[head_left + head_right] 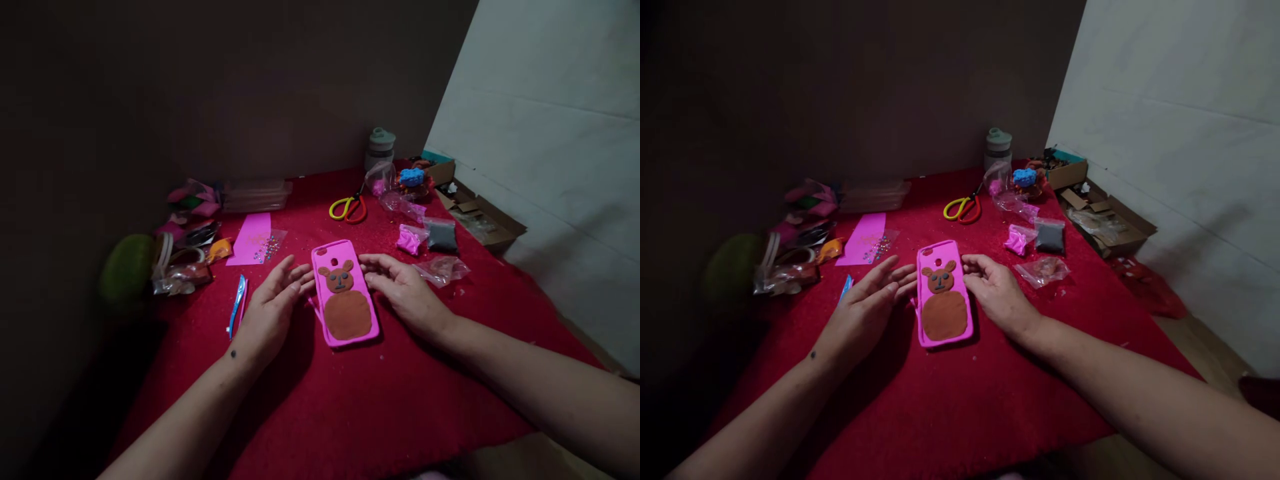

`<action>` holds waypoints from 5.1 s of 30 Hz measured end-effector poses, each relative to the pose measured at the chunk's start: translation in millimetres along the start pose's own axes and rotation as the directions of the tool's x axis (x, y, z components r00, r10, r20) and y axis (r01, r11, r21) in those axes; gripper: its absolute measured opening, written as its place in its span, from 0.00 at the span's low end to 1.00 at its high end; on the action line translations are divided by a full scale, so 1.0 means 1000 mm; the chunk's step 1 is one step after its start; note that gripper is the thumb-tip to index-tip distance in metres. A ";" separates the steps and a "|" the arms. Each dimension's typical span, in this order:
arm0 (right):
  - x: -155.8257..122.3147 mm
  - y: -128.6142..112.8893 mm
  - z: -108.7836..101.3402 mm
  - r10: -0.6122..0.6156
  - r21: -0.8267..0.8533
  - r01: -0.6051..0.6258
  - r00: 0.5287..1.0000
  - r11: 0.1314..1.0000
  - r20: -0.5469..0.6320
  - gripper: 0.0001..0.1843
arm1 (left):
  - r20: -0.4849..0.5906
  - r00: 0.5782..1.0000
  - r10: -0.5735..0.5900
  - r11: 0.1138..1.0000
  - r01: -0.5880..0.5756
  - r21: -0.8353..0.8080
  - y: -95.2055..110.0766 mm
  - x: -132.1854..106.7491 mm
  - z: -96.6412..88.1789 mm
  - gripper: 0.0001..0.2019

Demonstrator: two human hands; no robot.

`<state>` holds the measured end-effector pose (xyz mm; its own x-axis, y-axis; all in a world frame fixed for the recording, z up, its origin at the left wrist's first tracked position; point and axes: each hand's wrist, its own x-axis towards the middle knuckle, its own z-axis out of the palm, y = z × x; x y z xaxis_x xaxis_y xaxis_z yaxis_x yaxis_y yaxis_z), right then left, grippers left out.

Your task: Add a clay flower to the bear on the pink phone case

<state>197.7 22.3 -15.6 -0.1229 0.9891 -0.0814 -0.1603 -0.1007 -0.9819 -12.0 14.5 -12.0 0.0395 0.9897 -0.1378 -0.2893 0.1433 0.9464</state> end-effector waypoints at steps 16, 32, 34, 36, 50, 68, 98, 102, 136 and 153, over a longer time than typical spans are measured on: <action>0.008 0.000 -0.004 0.223 0.460 -0.266 0.964 0.847 0.147 0.04 | 0.132 0.991 0.030 0.950 -0.069 0.304 0.001 0.001 -0.006 0.16; 0.010 -0.002 -0.003 0.199 0.561 -0.279 0.959 0.780 0.201 0.02 | 0.366 0.924 0.115 0.411 -0.379 0.829 0.020 0.011 -0.031 0.04; 0.010 -0.003 -0.002 0.192 0.562 -0.279 0.959 0.778 0.209 0.02 | 0.280 0.944 0.175 0.414 -0.329 0.849 0.020 0.013 -0.035 0.06; 0.010 -0.004 -0.001 0.187 0.563 -0.279 0.958 0.778 0.216 0.03 | 0.182 0.952 0.245 0.455 -0.279 0.846 0.021 0.011 -0.035 0.07; 0.004 -0.007 0.017 0.166 0.582 -0.301 0.947 0.755 0.275 0.11 | 0.202 0.951 -0.233 0.971 0.215 0.106 0.006 -0.016 0.010 0.16; -0.008 0.002 0.010 0.245 0.456 -0.407 0.894 0.791 0.374 0.05 | 0.053 0.973 -0.226 0.900 0.230 -0.369 0.011 -0.007 0.011 0.13; -0.009 0.008 0.019 0.236 0.434 -0.381 0.906 0.817 0.351 0.05 | 0.086 0.976 -0.200 0.889 0.218 -0.402 0.011 -0.008 0.010 0.15; -0.008 0.008 0.018 0.196 0.464 -0.349 0.917 0.814 0.346 0.06 | 0.107 0.977 -0.185 0.896 0.212 -0.390 0.008 -0.009 0.008 0.15; -0.001 -0.002 0.011 0.259 0.610 -0.402 0.914 0.683 0.312 0.02 | 0.294 0.926 -0.236 0.922 0.309 -0.232 0.007 -0.016 0.013 0.18; -0.002 0.003 0.010 0.232 0.588 -0.377 0.922 0.716 0.310 0.10 | 0.312 0.934 -0.173 0.946 0.246 -0.212 0.005 -0.013 0.008 0.13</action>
<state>187.8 19.2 -16.2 -0.4538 0.8554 -0.2498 -0.6440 -0.5085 -0.5715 -6.4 2.8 -2.7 0.3852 0.9005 -0.2018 -0.4664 0.3787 0.7994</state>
